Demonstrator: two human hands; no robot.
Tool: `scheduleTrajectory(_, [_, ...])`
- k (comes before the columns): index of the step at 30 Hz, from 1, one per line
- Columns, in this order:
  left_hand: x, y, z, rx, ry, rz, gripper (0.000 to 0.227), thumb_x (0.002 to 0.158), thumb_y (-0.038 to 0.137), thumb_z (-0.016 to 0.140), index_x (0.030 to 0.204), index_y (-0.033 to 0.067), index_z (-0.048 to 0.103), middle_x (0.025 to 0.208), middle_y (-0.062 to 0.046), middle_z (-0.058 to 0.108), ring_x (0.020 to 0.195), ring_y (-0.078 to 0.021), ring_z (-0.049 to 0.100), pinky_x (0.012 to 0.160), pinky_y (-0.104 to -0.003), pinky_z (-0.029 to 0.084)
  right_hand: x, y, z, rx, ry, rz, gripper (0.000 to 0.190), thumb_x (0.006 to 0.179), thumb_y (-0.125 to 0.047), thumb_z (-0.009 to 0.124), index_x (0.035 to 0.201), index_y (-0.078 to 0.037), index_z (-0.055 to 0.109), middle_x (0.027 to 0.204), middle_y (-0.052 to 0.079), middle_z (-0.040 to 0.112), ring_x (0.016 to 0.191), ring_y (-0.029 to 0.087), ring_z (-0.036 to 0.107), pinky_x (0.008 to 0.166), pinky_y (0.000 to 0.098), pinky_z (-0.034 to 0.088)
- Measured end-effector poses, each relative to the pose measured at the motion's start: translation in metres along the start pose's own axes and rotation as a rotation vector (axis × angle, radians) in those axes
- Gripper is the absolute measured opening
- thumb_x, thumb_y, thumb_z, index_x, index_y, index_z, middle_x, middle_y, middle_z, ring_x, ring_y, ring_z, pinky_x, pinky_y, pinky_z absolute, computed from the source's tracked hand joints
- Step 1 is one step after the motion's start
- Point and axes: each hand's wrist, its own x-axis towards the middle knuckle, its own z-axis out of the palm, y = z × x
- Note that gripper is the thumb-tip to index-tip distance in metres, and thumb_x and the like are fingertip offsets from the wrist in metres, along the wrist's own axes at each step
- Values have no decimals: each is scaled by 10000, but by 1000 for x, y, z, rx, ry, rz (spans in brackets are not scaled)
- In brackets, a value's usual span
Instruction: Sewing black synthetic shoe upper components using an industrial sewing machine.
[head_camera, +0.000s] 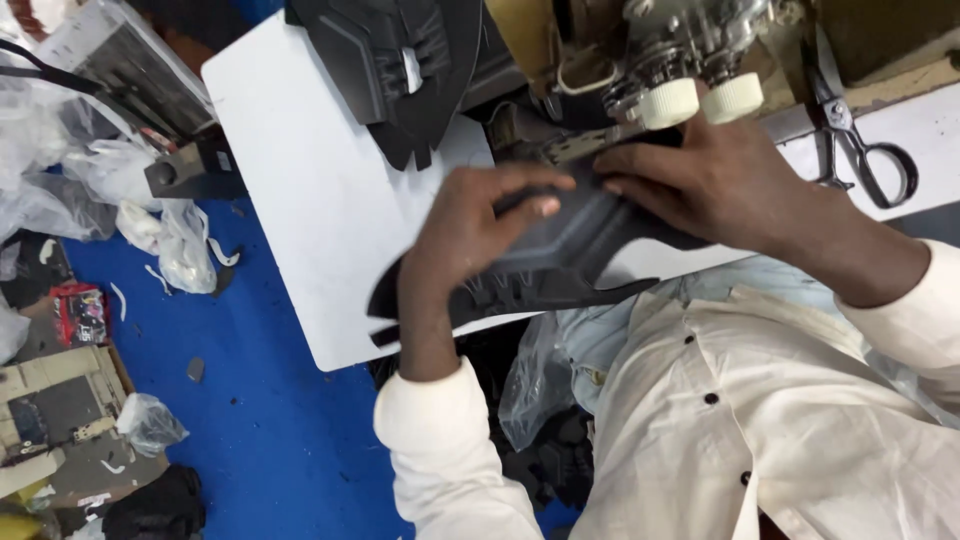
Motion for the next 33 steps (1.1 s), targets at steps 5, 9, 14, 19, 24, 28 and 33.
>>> scheduleTrajectory(5, [25,-9,-29,-75,-107,135,285,922,199,805,1186,99,774,1124,-91,805,1007,-176,782,889,-348,607,2,12,12,-139,-52,-34,416,945,-224,757,1347,-148,683,1057,101,741,965,307,691,869,485,606])
scheduleTrajectory(9, [25,-17,-24,-150,-138,139,292,932,185,798,1205,86,768,1141,-103,805,1042,-184,757,908,-357,582,-3,16,15,-147,-189,84,481,859,-211,767,1334,-217,692,982,122,740,919,348,692,700,446,583])
scheduleTrajectory(14, [33,-23,-26,-133,-135,99,287,919,190,802,1189,97,767,1164,-84,799,1058,-166,763,940,-342,594,2,19,9,-103,-233,58,608,834,-74,736,1423,-191,642,1110,123,722,968,324,687,749,455,577])
scheduleTrajectory(19, [49,-39,-39,-159,-161,169,282,922,133,815,1193,67,774,1140,-95,799,1058,-176,759,945,-349,596,12,22,9,-141,-218,33,682,830,-14,699,1480,-196,606,1151,150,700,934,310,677,714,434,556])
scheduleTrajectory(24, [62,-44,-51,-228,-223,118,289,898,92,828,1178,41,780,1113,-88,807,1027,-149,758,896,-322,605,15,19,7,-91,-284,95,652,883,12,673,1486,-226,607,1090,144,688,870,298,664,689,441,539])
scheduleTrajectory(28, [78,-55,-59,-269,-288,201,258,928,107,817,1176,49,776,1133,-79,798,1023,-130,759,900,-299,623,13,20,11,-145,-247,84,635,919,-16,662,1514,-226,595,1148,141,706,904,303,682,735,441,562])
scheduleTrajectory(33, [87,-56,-66,-246,-318,190,245,929,108,826,1163,45,785,1111,-79,804,984,-115,749,884,-289,610,14,9,11,44,-51,79,450,1069,-123,625,1500,-242,574,1240,132,719,1020,292,709,817,408,580])
